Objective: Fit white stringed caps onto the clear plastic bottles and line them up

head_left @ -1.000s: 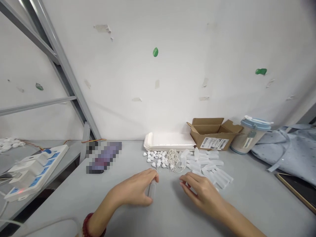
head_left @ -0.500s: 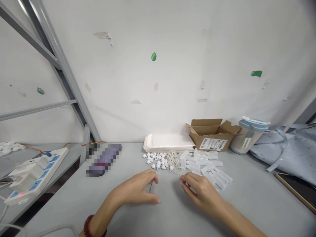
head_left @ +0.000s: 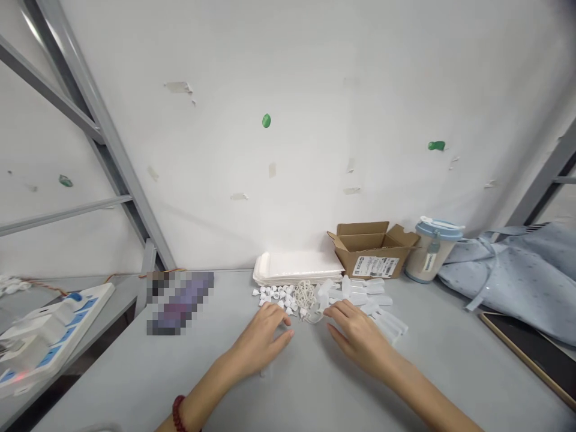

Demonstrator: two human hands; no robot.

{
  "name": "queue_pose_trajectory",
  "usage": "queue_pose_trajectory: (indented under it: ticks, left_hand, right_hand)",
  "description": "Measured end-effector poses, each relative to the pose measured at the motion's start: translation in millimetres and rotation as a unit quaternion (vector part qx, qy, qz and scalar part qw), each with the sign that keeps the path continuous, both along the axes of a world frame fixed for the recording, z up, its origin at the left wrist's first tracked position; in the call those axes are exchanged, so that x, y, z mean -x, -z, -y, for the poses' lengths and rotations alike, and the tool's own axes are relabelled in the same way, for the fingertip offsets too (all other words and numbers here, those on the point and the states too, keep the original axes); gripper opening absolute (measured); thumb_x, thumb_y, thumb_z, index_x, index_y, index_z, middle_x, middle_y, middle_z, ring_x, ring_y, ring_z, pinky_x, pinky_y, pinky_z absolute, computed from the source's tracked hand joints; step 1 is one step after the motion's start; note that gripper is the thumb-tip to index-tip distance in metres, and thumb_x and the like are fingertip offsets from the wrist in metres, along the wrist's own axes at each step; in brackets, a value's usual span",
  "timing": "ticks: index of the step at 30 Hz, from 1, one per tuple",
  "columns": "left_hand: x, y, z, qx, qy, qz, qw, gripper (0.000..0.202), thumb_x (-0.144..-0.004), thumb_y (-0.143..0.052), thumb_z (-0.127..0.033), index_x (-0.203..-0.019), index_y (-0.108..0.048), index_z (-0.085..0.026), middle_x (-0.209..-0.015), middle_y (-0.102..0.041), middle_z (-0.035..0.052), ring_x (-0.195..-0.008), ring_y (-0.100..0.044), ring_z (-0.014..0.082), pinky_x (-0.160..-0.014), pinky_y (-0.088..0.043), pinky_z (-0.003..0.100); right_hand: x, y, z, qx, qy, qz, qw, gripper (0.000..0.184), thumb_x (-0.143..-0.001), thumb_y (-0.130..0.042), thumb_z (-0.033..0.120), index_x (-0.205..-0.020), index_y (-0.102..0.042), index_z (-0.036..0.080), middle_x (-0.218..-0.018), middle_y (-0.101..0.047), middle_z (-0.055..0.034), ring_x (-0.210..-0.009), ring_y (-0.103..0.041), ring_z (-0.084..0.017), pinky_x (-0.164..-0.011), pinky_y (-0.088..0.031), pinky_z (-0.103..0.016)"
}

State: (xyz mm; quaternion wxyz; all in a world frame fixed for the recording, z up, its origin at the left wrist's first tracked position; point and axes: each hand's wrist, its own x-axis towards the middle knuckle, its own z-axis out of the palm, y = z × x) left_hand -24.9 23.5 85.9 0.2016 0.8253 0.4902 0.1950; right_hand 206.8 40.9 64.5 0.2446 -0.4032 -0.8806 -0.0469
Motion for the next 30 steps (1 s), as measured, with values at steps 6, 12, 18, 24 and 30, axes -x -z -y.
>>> queue_pose_trajectory:
  ticks: [6,12,18,24,30]
  left_hand:
    - [-34,-5.7,-14,-0.084,0.030,-0.121,0.989,0.013,-0.086,-0.048,-0.024,-0.096,-0.054,-0.020,-0.101,-0.055,0.0060,-0.100,-0.045,0.0238,-0.084,-0.040,0.036]
    - [-44,-0.6,-34,-0.140,0.007,-0.233,0.962,0.013,-0.084,-0.046,-0.017,-0.092,-0.056,-0.018,-0.100,-0.054,0.0098,-0.099,-0.045,0.0275,-0.081,-0.039,0.039]
    - [-42,1.8,-32,-0.133,0.015,-0.244,0.960,0.014,-0.085,-0.044,-0.018,-0.087,-0.057,-0.017,-0.095,-0.057,0.0103,-0.098,-0.047,0.0285,-0.080,-0.038,0.041]
    - [-42,7.8,-29,-0.124,0.021,-0.234,0.964,0.015,-0.085,-0.044,-0.017,-0.086,-0.059,-0.018,-0.089,-0.061,0.0093,-0.092,-0.052,0.0280,-0.078,-0.038,0.042]
    - [-22,-25.8,-28,-0.335,-0.100,0.047,0.936,0.011,-0.084,-0.049,-0.018,-0.093,-0.056,-0.019,-0.088,-0.062,0.0044,-0.087,-0.054,0.0210,-0.079,-0.041,0.036]
  right_hand:
    - [-5,1.1,-6,-0.031,0.011,-0.002,0.999,0.024,-0.078,-0.046,0.001,-0.093,-0.054,0.018,-0.088,-0.059,-0.0076,-0.081,-0.054,-0.022,-0.065,-0.045,-0.033]
    - [-6,3.6,-8,-0.027,0.020,0.009,0.999,0.027,-0.075,-0.050,-0.001,-0.094,-0.054,0.018,-0.091,-0.059,-0.0078,-0.083,-0.054,-0.022,-0.067,-0.044,-0.032]
    - [-5,3.2,-6,-0.011,0.024,0.021,0.999,0.025,-0.077,-0.050,0.000,-0.095,-0.054,0.016,-0.093,-0.058,-0.0087,-0.086,-0.053,-0.022,-0.071,-0.043,-0.032]
    - [-4,9.1,-9,0.006,0.023,0.025,0.999,0.026,-0.078,-0.048,-0.001,-0.096,-0.056,0.016,-0.095,-0.058,-0.0095,-0.087,-0.053,-0.023,-0.071,-0.044,-0.035]
    - [-6,12.3,-11,0.008,0.021,0.026,0.999,0.027,-0.076,-0.048,-0.001,-0.096,-0.056,0.016,-0.096,-0.058,-0.0098,-0.087,-0.053,-0.024,-0.070,-0.044,-0.036]
